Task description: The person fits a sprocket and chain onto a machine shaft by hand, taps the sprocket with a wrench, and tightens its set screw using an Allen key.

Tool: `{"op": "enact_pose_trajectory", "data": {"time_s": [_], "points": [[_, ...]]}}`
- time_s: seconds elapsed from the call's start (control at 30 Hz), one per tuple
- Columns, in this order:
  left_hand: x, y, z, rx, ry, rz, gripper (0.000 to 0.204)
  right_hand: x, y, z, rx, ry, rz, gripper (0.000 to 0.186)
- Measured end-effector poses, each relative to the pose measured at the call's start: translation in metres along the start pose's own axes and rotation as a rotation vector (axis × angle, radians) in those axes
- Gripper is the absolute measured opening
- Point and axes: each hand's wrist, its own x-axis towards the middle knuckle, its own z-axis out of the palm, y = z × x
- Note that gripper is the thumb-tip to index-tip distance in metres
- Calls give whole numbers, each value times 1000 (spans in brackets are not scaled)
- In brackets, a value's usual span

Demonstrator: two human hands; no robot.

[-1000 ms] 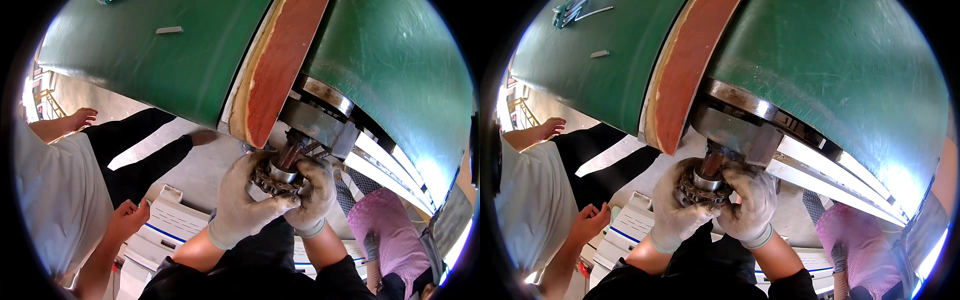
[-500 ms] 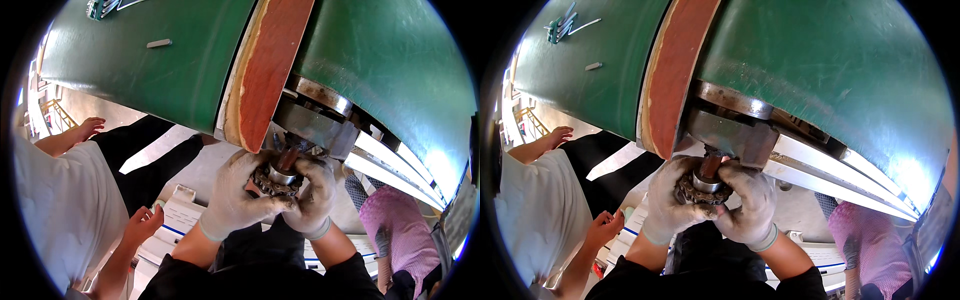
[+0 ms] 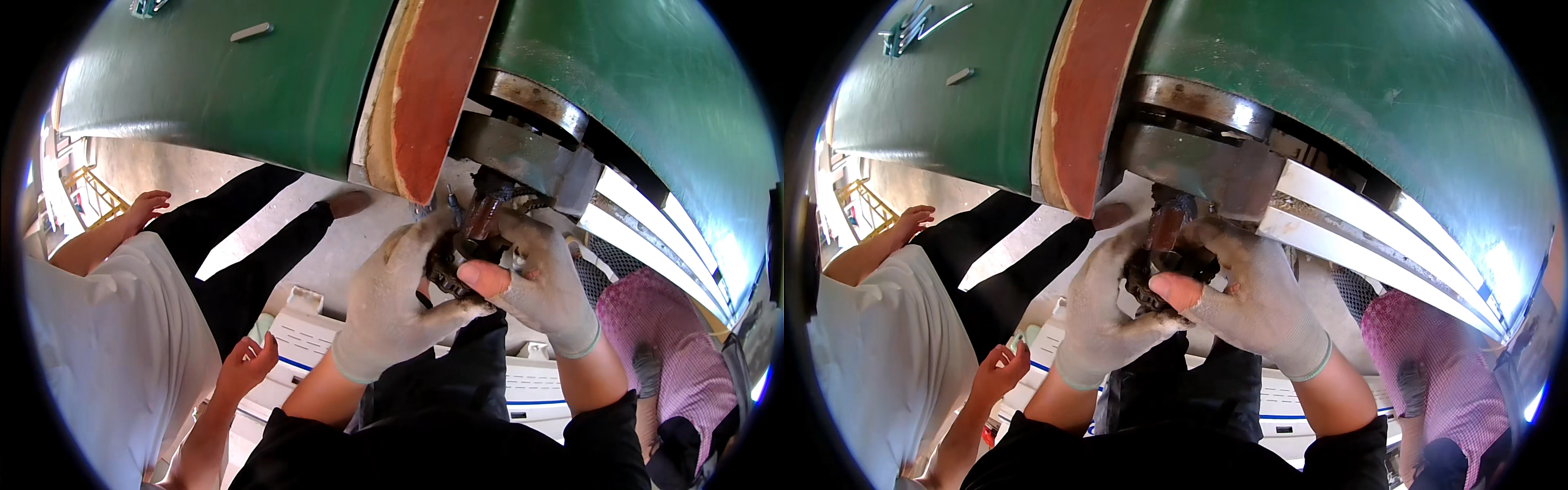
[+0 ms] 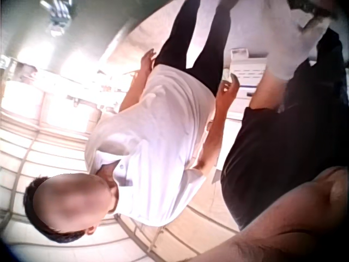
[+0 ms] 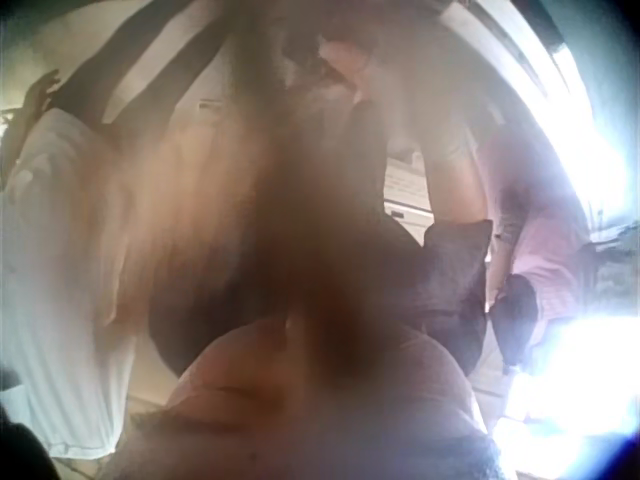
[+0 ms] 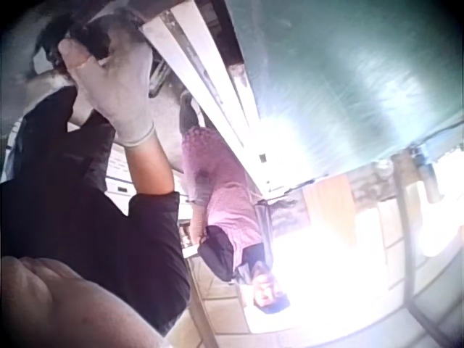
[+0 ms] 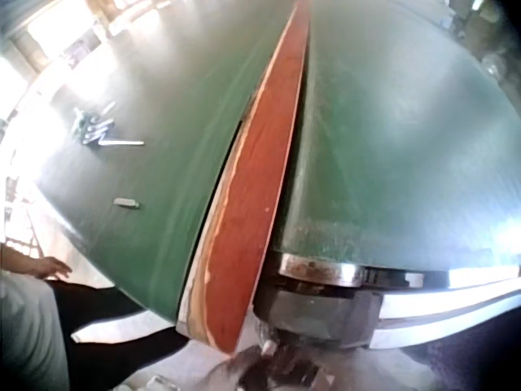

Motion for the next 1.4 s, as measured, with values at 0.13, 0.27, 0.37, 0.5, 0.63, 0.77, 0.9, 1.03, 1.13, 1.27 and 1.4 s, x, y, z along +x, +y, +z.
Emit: {"op": "enact_pose_trajectory", "data": {"time_s": [0.13,0.27,0.37,0.5,0.63,0.77,0.9,1.03,1.13,1.27,1.4], "points": [[-29,-2,37,-626,271,-204,80,1,2,9,87,49,47,49],[-30,12,59,-1112,243,-484,64,3,13,15,68,80,19,46],[-26,14,69,-1251,165,-510,61,4,15,17,116,103,41,44],[-31,17,75,-932,403,-441,43,8,15,12,-107,107,-90,44],[-30,17,66,-465,384,-300,19,11,18,7,-160,86,-72,44],[-26,23,61,-647,447,-358,11,13,12,3,-81,-8,-53,44],[-29,29,48,-798,402,-408,11,11,4,0,55,-67,44,48],[-34,36,41,-962,334,-495,13,9,-6,-6,-99,-49,4,52],[-35,37,41,-908,354,-482,15,3,-6,-12,-54,-86,91,55],[-31,43,39,-892,348,-463,13,-2,-7,-16,33,-67,130,56],[-25,47,33,-820,288,-438,13,0,-21,-18,-31,-45,158,59]]}}
